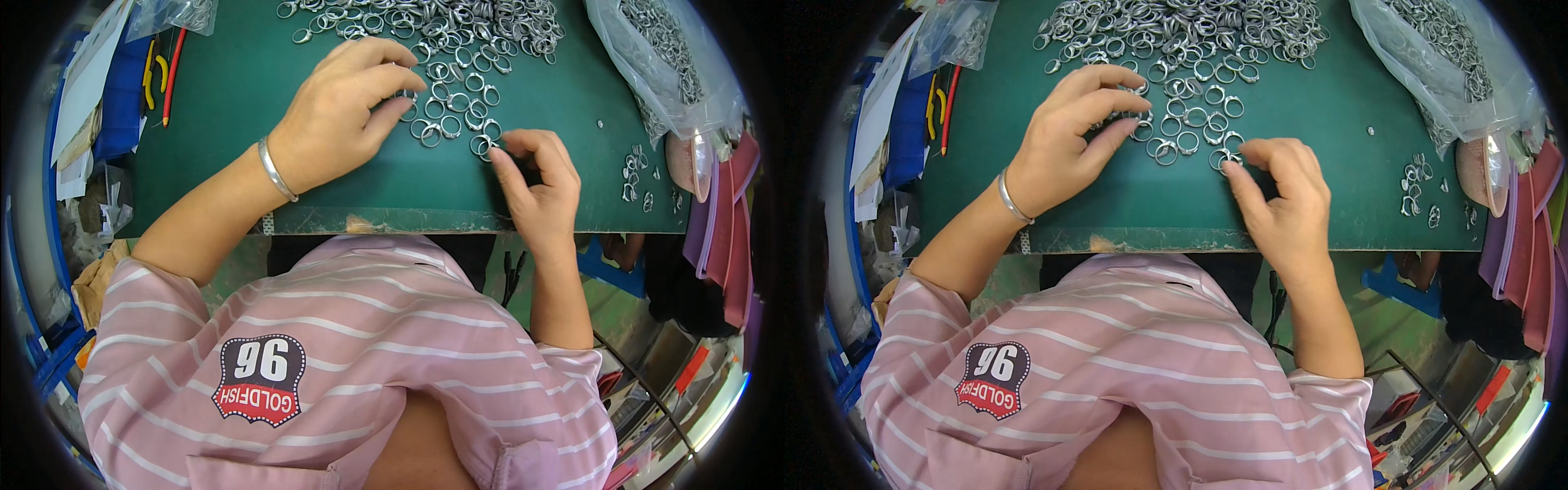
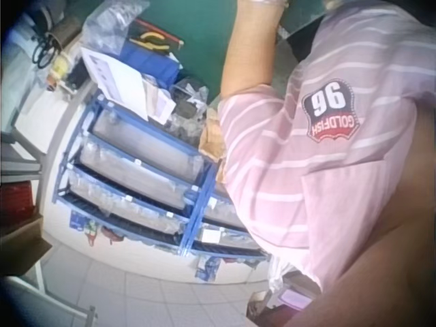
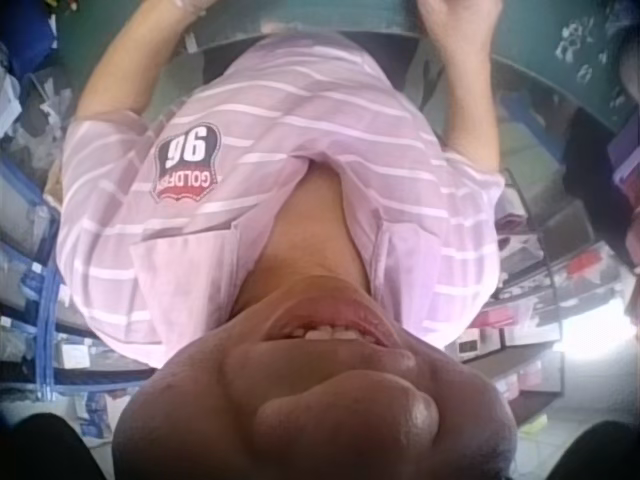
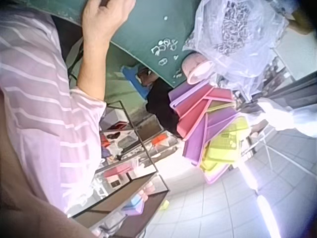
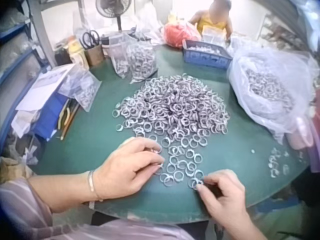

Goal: The person sorts small metal rings on a green workstation desk by hand, moving them into a central pile and occasionally picking up handfuls to separate them.

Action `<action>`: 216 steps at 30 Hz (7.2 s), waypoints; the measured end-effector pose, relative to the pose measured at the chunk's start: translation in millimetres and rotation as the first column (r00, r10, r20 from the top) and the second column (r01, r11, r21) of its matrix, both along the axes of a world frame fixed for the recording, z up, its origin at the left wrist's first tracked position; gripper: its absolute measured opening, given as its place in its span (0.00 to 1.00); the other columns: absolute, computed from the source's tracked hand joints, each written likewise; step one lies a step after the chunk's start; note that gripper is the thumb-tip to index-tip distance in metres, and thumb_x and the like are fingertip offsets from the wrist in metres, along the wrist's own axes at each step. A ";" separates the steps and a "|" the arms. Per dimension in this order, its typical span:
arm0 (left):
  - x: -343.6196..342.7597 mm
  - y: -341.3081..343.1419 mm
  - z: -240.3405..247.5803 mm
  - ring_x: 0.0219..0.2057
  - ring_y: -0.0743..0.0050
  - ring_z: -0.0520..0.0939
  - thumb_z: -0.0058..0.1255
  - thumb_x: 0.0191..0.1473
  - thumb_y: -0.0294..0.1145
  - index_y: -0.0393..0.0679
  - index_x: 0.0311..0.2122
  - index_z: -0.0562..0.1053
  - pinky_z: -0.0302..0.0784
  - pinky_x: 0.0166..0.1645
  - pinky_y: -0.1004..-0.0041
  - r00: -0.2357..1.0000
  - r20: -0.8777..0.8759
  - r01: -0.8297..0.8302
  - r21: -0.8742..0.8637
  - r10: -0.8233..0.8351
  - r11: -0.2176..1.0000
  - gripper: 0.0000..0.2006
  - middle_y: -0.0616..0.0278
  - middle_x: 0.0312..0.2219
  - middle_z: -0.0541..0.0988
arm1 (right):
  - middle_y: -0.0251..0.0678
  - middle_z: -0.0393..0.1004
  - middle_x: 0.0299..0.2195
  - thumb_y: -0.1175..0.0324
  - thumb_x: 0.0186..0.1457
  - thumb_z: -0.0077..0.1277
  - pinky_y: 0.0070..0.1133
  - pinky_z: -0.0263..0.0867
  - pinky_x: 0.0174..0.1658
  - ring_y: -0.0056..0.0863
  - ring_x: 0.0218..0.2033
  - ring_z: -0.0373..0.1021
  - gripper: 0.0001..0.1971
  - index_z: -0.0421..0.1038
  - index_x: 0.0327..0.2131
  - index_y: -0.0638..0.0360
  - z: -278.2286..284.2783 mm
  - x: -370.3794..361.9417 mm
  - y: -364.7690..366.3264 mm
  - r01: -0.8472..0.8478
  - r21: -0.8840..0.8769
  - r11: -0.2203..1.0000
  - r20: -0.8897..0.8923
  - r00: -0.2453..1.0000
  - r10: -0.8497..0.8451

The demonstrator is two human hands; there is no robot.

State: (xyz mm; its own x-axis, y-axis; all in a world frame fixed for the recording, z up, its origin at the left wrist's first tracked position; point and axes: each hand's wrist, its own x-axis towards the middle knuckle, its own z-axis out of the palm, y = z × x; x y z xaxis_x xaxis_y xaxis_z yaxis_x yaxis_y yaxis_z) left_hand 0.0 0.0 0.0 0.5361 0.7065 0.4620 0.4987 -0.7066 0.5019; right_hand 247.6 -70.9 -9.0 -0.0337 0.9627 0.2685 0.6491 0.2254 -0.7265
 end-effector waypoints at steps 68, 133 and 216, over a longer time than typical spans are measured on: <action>51.2 -130.5 -94.8 0.60 0.55 0.69 0.41 0.65 0.38 0.34 0.57 0.65 0.61 0.68 0.61 0.220 0.364 0.937 0.179 0.905 -0.300 0.21 0.47 0.58 0.68 | 0.41 0.74 0.40 0.76 0.44 0.58 0.32 0.64 0.47 0.41 0.43 0.69 0.06 0.75 0.30 0.60 -5.8 -42.8 9.6 -0.393 0.088 0.915 0.110 0.917 0.384; 45.5 -122.1 -98.1 0.63 0.48 0.64 0.29 0.69 0.34 0.29 0.63 0.56 0.62 0.69 0.59 0.322 0.061 0.844 0.434 0.945 -0.315 0.23 0.42 0.62 0.62 | 0.38 0.72 0.35 0.77 0.42 0.61 0.28 0.62 0.42 0.38 0.38 0.67 0.11 0.71 0.31 0.60 -4.1 -31.3 17.3 -0.319 0.095 0.943 0.176 0.938 0.299; 270.2 187.2 137.2 0.55 0.52 0.68 0.46 0.61 0.38 0.37 0.59 0.59 0.66 0.61 0.50 0.694 0.500 0.559 -0.828 0.518 0.050 0.25 0.48 0.57 0.64 | 0.41 0.74 0.38 0.76 0.44 0.60 0.35 0.67 0.45 0.44 0.41 0.68 0.08 0.75 0.31 0.60 -9.5 20.1 55.6 -0.217 0.225 0.950 0.247 0.956 0.160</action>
State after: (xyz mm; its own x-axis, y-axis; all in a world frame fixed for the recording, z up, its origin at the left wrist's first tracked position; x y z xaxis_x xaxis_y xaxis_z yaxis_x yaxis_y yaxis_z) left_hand 270.2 187.2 137.2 0.5572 0.7076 -0.4345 -0.2764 0.6514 0.7066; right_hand 267.6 -15.3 -18.6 -0.2945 0.8367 0.4618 0.7156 0.5133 -0.4737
